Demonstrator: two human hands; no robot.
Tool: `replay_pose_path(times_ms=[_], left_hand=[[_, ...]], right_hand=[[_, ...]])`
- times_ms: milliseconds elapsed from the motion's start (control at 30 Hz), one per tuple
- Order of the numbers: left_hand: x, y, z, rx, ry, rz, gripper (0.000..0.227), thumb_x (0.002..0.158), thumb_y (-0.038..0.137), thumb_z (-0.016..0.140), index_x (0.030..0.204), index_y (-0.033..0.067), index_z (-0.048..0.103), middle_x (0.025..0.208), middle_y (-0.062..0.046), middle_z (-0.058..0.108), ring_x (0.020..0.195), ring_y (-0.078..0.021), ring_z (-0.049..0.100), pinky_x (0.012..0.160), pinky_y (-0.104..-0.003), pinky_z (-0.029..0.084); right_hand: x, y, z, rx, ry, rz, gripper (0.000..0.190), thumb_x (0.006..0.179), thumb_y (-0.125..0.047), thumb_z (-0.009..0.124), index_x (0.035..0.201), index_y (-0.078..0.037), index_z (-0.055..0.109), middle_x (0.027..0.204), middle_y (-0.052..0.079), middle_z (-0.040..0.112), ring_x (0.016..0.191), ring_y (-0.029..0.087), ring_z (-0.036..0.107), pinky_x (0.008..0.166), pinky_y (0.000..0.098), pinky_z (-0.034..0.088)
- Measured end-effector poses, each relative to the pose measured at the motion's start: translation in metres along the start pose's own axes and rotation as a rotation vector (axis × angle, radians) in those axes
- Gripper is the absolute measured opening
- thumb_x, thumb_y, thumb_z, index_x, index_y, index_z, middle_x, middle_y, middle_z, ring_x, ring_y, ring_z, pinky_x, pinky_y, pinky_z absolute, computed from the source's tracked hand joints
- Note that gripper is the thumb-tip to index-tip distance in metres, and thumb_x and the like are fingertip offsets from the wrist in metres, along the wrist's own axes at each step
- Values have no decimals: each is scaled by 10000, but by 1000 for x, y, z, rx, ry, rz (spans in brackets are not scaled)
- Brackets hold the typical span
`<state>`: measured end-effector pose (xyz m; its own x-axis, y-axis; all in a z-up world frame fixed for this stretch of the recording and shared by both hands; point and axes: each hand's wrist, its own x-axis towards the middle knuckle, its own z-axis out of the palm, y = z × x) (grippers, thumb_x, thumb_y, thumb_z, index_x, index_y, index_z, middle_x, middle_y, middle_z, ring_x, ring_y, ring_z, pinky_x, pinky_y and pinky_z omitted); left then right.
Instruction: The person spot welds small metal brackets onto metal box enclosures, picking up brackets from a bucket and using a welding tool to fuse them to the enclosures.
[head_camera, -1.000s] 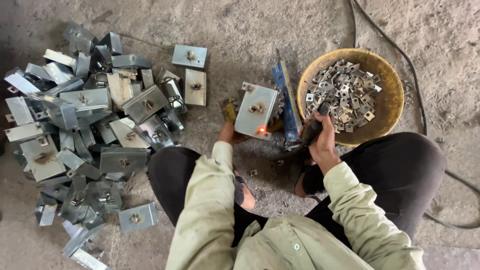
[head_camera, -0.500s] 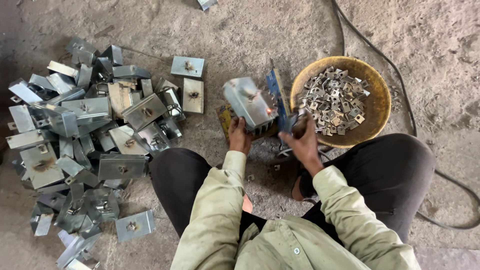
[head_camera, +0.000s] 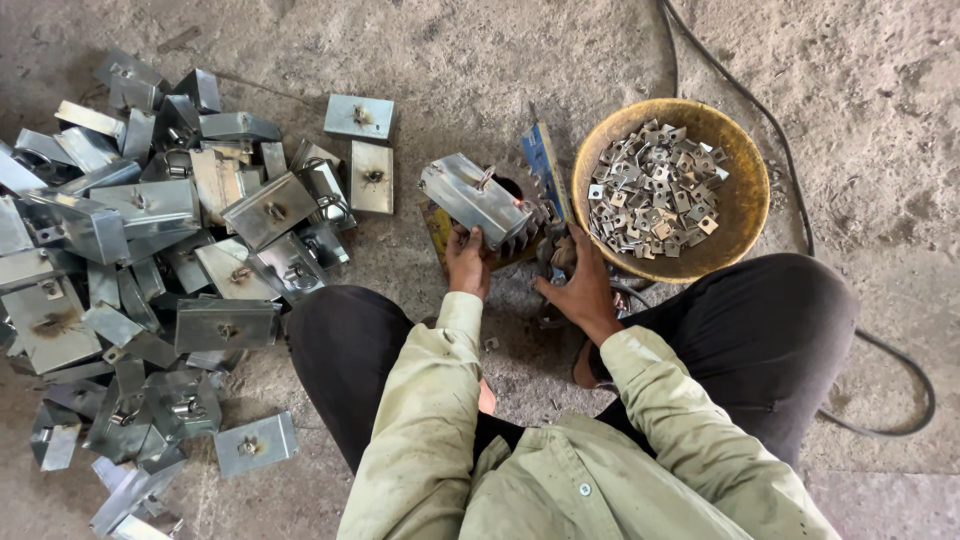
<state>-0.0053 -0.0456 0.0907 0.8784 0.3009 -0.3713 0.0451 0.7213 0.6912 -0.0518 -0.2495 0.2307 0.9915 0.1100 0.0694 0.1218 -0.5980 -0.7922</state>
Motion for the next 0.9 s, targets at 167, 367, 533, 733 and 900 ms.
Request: replay_pose_path(times_ms=[167,367,533,733,900], left_hand=[[-3,-2,-5,200,54,51,140,1018,155,671,1129,95,611,1029,-35,636,879,-169,582,651,-363,498],[11,-14,-20,404,76,178,237,995,162,698,1195,47,647,1105,-37,684,1014,-152,627,865,-305,521],[7,-13,-21,357,-13,170,328,946,126,709,1234,24,590,1081,-57,650,986,-183,624,849,-343,518],[18,-22,-23,391,106,227,269,979,128,707,1216,7,664,1108,-47,690,987,-167,624,879,-318,499],[28,-27,-42,560,1,220,247,1006,113,665,1194,-35,726,1112,-96,740,1011,-189,662,915,-327,522]], right_hand=[[2,-3,3,-7,2,-5,994,700,-233,891,1525,-46,368,1415,247,522,1307,403,538,1104,455,433],[2,-5,3,-36,15,-15,943,683,-244,915,1474,-65,434,1356,230,592,1254,403,574,1075,464,443],[1,-10,-2,-90,-31,107,971,698,-281,922,1499,-115,400,1325,228,587,1236,417,568,1054,476,446],[3,-1,0,-42,24,-46,1001,676,-267,926,1503,-102,387,1365,240,575,1261,425,558,1049,486,436],[5,7,3,-43,27,-58,980,683,-263,926,1500,-88,414,1356,229,592,1274,400,575,1077,471,454]])
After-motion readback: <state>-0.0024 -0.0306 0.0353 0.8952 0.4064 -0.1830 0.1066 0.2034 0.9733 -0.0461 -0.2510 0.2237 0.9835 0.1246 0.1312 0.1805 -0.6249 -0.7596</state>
